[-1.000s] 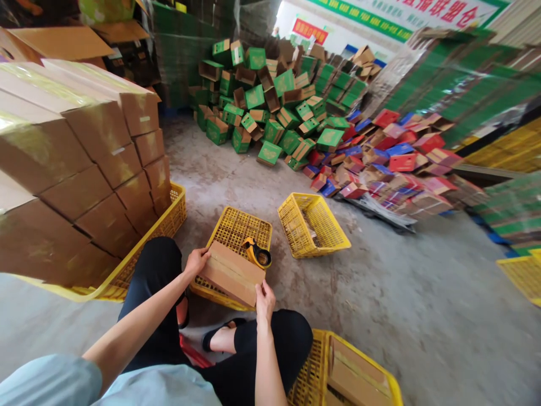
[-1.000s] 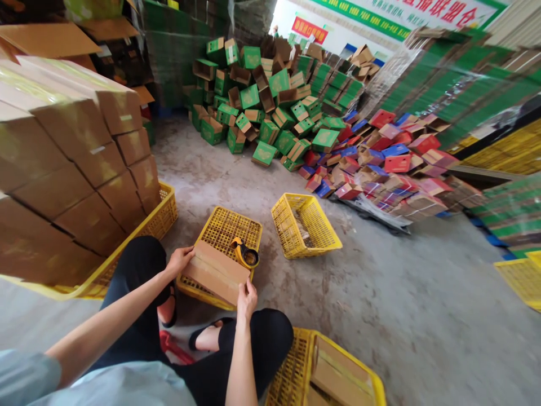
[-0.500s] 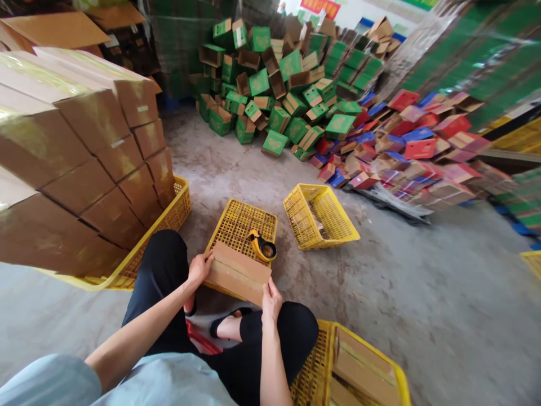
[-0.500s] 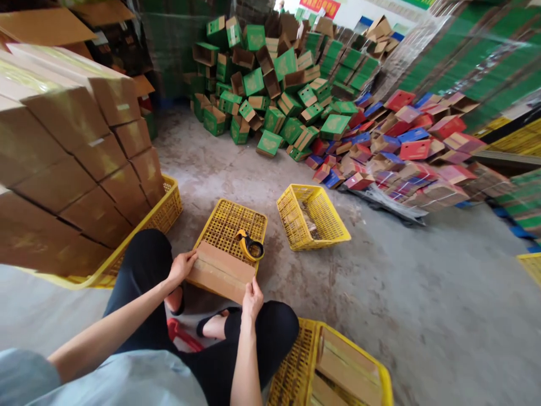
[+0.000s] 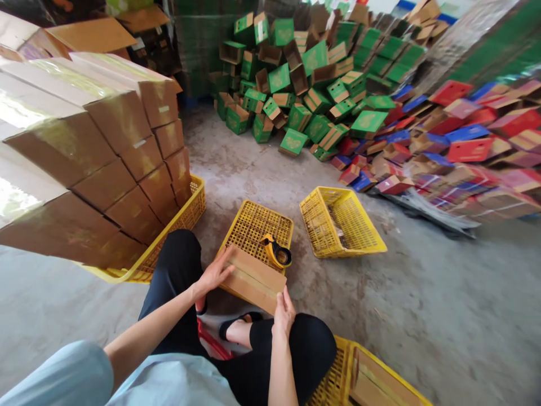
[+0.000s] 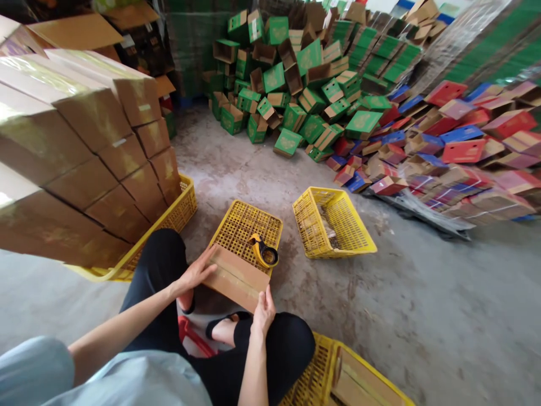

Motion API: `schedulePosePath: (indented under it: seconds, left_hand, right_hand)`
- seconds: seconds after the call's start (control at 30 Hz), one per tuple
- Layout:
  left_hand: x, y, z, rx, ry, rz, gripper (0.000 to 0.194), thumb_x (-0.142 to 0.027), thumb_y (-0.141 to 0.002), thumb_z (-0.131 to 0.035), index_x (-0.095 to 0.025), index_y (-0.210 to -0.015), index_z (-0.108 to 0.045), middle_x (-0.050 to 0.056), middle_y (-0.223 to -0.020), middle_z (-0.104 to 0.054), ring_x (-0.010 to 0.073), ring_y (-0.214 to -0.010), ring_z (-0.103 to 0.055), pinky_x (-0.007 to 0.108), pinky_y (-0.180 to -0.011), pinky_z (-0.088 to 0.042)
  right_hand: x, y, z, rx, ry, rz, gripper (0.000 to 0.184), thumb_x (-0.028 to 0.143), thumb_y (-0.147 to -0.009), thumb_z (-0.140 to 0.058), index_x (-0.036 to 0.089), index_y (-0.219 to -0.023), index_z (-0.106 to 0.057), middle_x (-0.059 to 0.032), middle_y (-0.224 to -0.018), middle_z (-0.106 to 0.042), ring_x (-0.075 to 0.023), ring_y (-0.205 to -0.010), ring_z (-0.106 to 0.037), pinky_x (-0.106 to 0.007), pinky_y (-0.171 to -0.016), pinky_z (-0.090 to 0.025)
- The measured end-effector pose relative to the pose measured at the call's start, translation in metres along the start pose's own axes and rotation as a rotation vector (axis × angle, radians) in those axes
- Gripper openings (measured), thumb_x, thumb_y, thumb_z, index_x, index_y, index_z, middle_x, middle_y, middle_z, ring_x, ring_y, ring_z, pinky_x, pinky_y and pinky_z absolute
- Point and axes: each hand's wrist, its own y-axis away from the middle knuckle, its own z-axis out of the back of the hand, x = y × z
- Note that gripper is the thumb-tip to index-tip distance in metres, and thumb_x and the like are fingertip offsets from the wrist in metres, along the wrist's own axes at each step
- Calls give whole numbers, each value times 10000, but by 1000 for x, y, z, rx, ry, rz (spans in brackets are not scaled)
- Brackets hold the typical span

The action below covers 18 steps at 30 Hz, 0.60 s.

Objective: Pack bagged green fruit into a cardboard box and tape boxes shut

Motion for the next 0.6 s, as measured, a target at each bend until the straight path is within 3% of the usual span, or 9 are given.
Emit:
schedulePosePath:
  seconds: [0.1, 0.17, 0.37, 0.43, 0.5, 0.6]
  left_hand:
    - [6, -2, 13, 263, -115, -120, 1208, -652, -700, -857, -253, -1661, -243, 123, -1748, 68, 399, -1598, -65, 474, -1264, -275]
    - [13, -6, 18, 348, -181, -192, 1317, -666, -629, -896, -250, -1669, -204, 156, -1734, 123, 440, -1589, -29, 532, -1261, -258]
    - [41, -14, 10, 331, -214, -369, 1292, -665, -702, -832, -270, -1681, -86, 209, -1727, 49, 444, -1587, -13, 610, -1264, -186]
    - [46, -15, 6, 314, -225, -393, 1295, -679, -704, -813, -271, -1681, -66, 215, -1725, 46, 436, -1588, -6, 612, -1262, -193]
    - [48, -15, 5, 310, -241, -397, 1293, -693, -707, -793, -262, -1682, -62, 222, -1722, 41, 434, -1588, -4, 609, -1260, -206]
    - [47, -15, 5, 323, -247, -378, 1297, -707, -697, -788, -241, -1682, -84, 230, -1719, 27, 440, -1584, -11, 607, -1257, -222]
  right_hand:
    - [1, -1, 0, 5, 8, -13, 936, 705, -708, -649, 83, -1407, -645, -192, -1381, -668, -364, -1256, -659, -445, -1033, -554]
    - [3, -1, 0, 10, 28, -22, 985, 733, -700, -637, 60, -1419, -627, -207, -1388, -660, -369, -1253, -659, -444, -1023, -559]
    - [16, 4, 3, 19, 168, 17, 1109, 839, -722, -548, 13, -1462, -570, -269, -1409, -629, -422, -1282, -626, -509, -1079, -505]
    - [25, 9, 4, 33, 338, 149, 1107, 848, -800, -451, -9, -1497, -517, -299, -1478, -556, -448, -1369, -544, -555, -1147, -423]
    - [37, 14, 3, 91, 570, 377, 1051, 803, -896, -363, -5, -1567, -405, -295, -1592, -416, -442, -1493, -389, -580, -1198, -343]
    - [62, 21, -9, 332, 924, 704, 962, 702, -921, -517, 141, -1655, -245, -202, -1716, -193, -416, -1596, -106, -658, -1223, -221]
